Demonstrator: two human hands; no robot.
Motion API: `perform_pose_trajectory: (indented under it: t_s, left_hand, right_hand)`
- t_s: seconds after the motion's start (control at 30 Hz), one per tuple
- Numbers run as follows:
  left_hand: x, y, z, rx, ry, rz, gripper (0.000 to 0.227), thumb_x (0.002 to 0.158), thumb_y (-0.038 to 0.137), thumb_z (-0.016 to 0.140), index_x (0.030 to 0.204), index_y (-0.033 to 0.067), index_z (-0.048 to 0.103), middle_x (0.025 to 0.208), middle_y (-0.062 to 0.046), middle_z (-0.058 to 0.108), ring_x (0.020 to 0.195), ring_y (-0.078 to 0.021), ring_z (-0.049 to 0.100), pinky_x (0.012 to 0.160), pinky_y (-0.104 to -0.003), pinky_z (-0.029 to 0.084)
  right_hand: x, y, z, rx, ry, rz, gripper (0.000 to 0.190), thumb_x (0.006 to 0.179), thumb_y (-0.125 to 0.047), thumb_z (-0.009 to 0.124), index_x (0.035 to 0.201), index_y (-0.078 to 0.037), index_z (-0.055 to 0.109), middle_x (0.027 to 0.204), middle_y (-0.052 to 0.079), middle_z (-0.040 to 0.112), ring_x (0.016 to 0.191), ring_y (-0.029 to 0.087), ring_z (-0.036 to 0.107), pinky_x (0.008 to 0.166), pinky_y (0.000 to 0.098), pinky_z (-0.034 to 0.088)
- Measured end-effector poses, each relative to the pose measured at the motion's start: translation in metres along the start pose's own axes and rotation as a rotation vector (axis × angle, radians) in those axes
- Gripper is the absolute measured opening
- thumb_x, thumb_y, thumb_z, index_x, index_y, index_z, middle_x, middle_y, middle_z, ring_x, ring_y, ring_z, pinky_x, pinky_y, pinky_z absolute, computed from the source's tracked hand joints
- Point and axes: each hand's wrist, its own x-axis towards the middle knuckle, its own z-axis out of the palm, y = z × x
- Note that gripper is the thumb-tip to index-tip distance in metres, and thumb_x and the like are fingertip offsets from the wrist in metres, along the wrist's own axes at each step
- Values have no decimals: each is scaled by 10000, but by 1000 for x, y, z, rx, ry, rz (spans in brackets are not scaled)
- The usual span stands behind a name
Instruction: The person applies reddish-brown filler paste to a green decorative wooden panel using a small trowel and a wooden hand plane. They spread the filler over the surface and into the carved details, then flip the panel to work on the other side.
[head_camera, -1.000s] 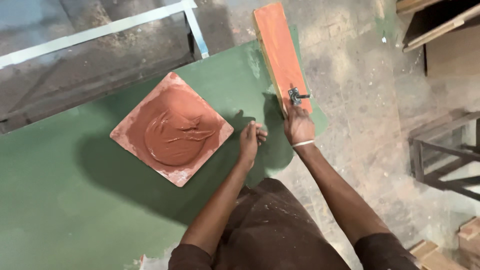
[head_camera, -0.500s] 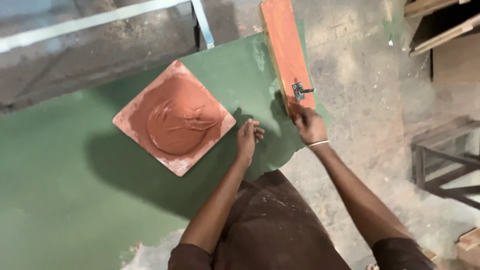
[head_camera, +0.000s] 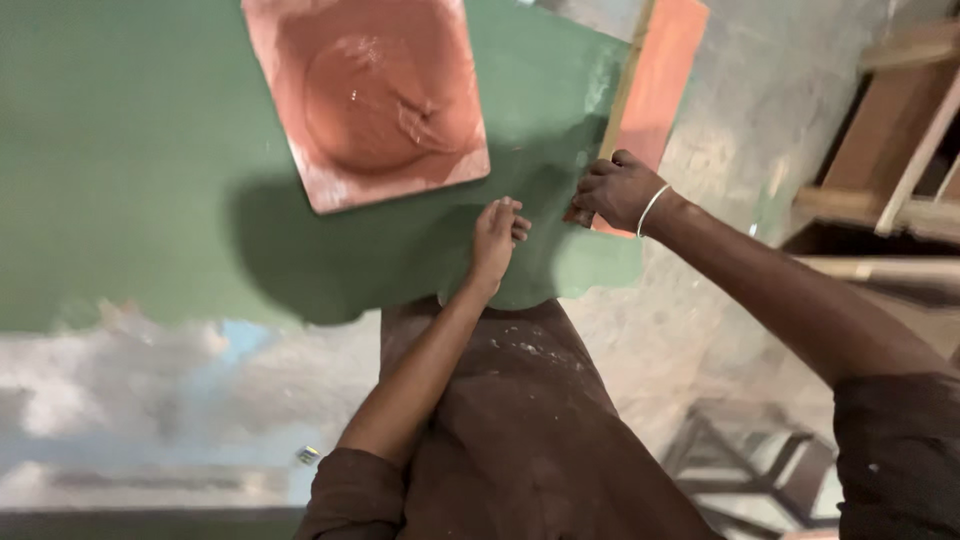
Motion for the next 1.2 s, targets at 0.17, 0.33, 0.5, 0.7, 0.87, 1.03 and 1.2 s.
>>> perform_pose_trajectory:
  t_s: [0.17, 0.33, 0.5, 0.7, 0.87, 1.03, 1.2]
  left_hand:
    - [-9, -39, 45, -159, 178, 122, 411, 1080, 433, 479, 1108, 50, 626, 806, -19, 668, 674, -72, 584, 584, -239, 414]
    - [-20, -66, 75, -244, 404, 199, 425, 1082, 429, 447, 1129, 51, 634, 831, -19, 685, 702, -77, 604, 616, -242, 451]
    - [-37, -73, 80, -341, 510, 263, 408, 1089, 399, 452, 1141, 34, 628, 849, -31, 680, 719, -93, 602, 638, -254, 457]
    - [-40, -90, 84, -421, 545, 327, 392, 1093, 376, 463, 1138, 20, 621, 839, -43, 661, 717, -101, 588, 636, -264, 445]
    - [-22, -107, 92, -414, 541, 443, 384, 1099, 357, 465, 1141, 11, 625, 850, -47, 664, 750, -111, 623, 707, -273, 527]
    - [-2, -104, 104, -468, 613, 519, 401, 1109, 363, 481, 1129, -9, 631, 837, -52, 648, 752, -109, 599, 702, -278, 517]
    - [17, -95, 126, -478, 694, 514, 387, 1103, 364, 486, 1121, 7, 636, 820, -36, 644, 727, -106, 585, 707, -270, 514]
  right_hand:
    - [3, 27, 40, -140, 16, -330, 187, 892, -198, 609, 1006, -247, 748, 1138, -88, 680, 1155, 158, 594, 831, 325, 453]
    - [6, 33, 30, -347, 17, -480, 170, 861, -250, 638, 971, -272, 766, 1049, -61, 700, 1085, 152, 626, 863, 393, 469]
    - [31, 31, -4, -390, -266, -407, 182, 821, -314, 707, 982, -288, 789, 1042, -53, 714, 1078, 188, 638, 919, 366, 481]
    - [28, 21, 12, -202, -47, -600, 284, 767, -192, 708, 1013, -309, 789, 1024, -64, 739, 1023, 202, 660, 879, 365, 520]
    - [43, 6, 25, -336, -427, -418, 130, 865, -265, 714, 932, -205, 808, 972, 44, 758, 945, 249, 725, 833, 397, 552]
    - [41, 14, 4, -164, -325, -574, 238, 735, -164, 719, 944, -226, 815, 936, 70, 743, 913, 299, 701, 787, 439, 552]
    - [41, 65, -7, -122, -75, -636, 295, 747, -119, 679, 1013, -193, 784, 977, 19, 742, 997, 275, 672, 879, 421, 519]
